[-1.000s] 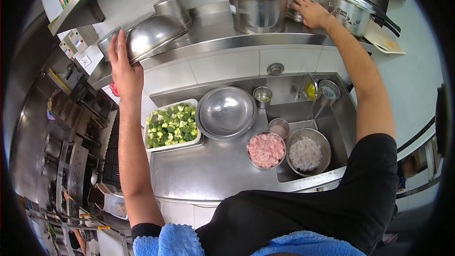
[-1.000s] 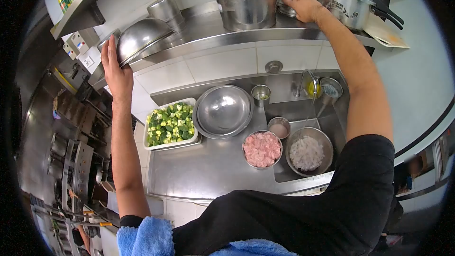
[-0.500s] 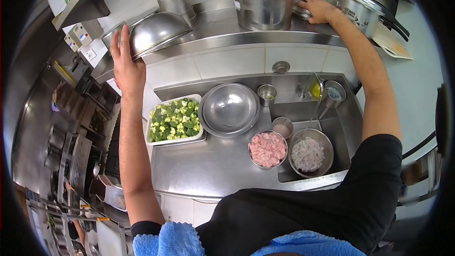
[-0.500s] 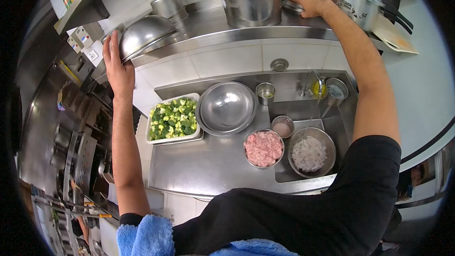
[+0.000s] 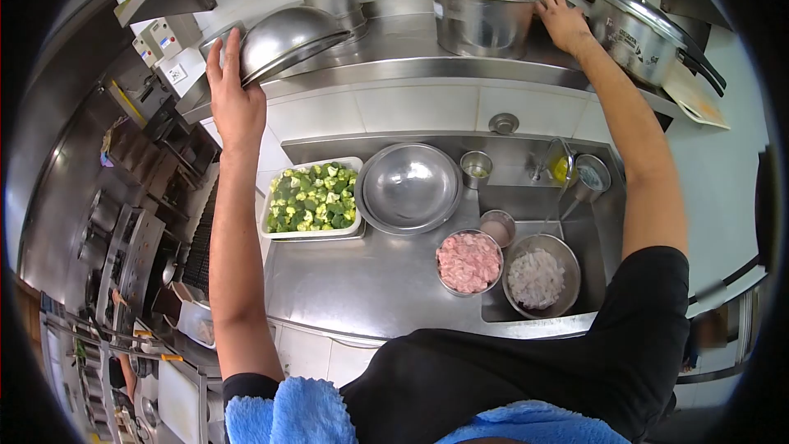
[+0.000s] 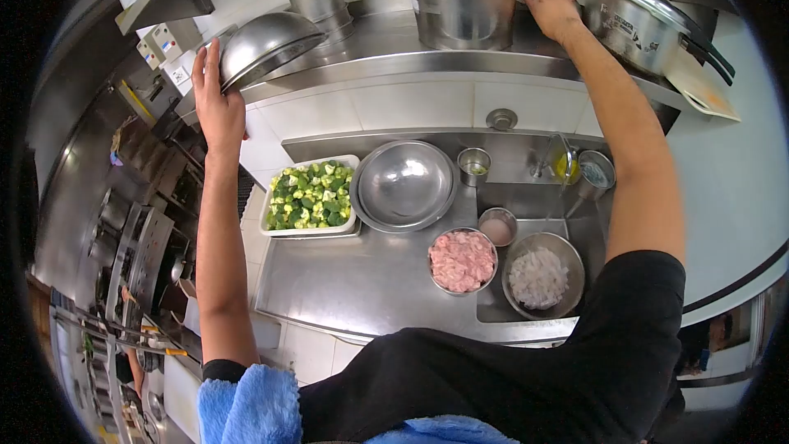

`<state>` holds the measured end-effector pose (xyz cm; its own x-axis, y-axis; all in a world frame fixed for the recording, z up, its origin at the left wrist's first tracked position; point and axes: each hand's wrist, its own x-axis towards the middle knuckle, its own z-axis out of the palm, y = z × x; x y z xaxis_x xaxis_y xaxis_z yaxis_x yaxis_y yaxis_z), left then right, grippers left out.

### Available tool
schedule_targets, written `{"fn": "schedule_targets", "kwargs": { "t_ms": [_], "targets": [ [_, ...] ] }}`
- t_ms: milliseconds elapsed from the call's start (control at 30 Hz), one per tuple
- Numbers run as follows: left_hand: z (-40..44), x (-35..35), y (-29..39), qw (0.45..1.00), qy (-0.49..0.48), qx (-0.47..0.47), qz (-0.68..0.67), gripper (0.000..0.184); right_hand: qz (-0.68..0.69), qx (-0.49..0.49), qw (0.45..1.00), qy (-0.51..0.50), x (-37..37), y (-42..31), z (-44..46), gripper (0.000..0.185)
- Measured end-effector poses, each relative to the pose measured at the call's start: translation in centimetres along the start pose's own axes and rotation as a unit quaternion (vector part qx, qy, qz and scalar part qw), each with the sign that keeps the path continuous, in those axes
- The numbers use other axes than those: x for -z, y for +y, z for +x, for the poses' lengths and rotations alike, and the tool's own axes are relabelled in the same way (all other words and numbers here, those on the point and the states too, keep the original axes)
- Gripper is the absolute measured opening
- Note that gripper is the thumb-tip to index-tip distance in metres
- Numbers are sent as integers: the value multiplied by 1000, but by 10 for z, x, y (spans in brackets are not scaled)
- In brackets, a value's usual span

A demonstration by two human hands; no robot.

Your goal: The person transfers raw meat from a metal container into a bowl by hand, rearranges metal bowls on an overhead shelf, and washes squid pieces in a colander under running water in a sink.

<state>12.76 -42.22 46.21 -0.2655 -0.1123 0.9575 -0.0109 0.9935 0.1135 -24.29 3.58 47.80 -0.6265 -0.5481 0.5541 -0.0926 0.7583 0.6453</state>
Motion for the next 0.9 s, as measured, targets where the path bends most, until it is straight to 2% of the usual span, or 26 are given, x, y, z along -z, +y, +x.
{"fn": "schedule_targets", "kwargs": {
  "t_ms": [67, 200, 300, 367, 433, 500, 600, 633, 700, 733, 767, 833, 867, 900],
  "targets": [
    [4, -7, -4, 1000, 12, -4, -14, 82, 30, -15, 999, 31, -16, 1, 10, 58],
    [17, -11, 15, 999, 36, -24, -17, 77, 128, -59, 988, 69, -1, 11, 22, 48],
    [21, -15, 23, 998, 23, -50, -10, 75, 153, -89, 962, 207, 17, 28, 24, 41],
    [19, -22, 24, 998, -4, -54, -41, 85, 145, -105, 947, 267, 48, 44, 17, 45],
    [17, -28, 27, 996, -10, -73, -40, 87, 143, -150, 932, 299, 79, 58, 10, 50],
    [14, -34, 27, 997, -19, -43, -60, 88, 156, -154, 900, 377, 116, 69, -2, 48],
    [14, -46, 16, 998, 22, -23, -46, 81, 213, -158, 837, 479, 183, 67, -29, 40],
    [15, -52, 11, 994, 23, 10, -104, 76, 239, -159, 812, 509, 203, 63, -37, 37],
    [22, -62, 0, 972, 23, 78, -219, 67, 296, -153, 791, 512, 231, 55, -41, 38],
    [32, -60, 3, 953, -27, 166, -251, 58, 311, -160, 786, 509, 242, 50, -40, 39],
    [34, -58, 8, 915, -66, 227, -327, 56, 326, -166, 781, 507, 251, 44, -37, 41],
    [45, -37, 37, 805, -138, 338, -468, 53, 360, -194, 748, 523, 256, 15, -11, 44],
    [47, -42, 33, 797, -164, 339, -472, 49, 376, -208, 730, 531, 260, 4, -2, 45],
    [49, -42, 32, 774, -193, 356, -487, 46, 458, -167, 744, 458, 269, -1, 0, 48]
  ]
}}
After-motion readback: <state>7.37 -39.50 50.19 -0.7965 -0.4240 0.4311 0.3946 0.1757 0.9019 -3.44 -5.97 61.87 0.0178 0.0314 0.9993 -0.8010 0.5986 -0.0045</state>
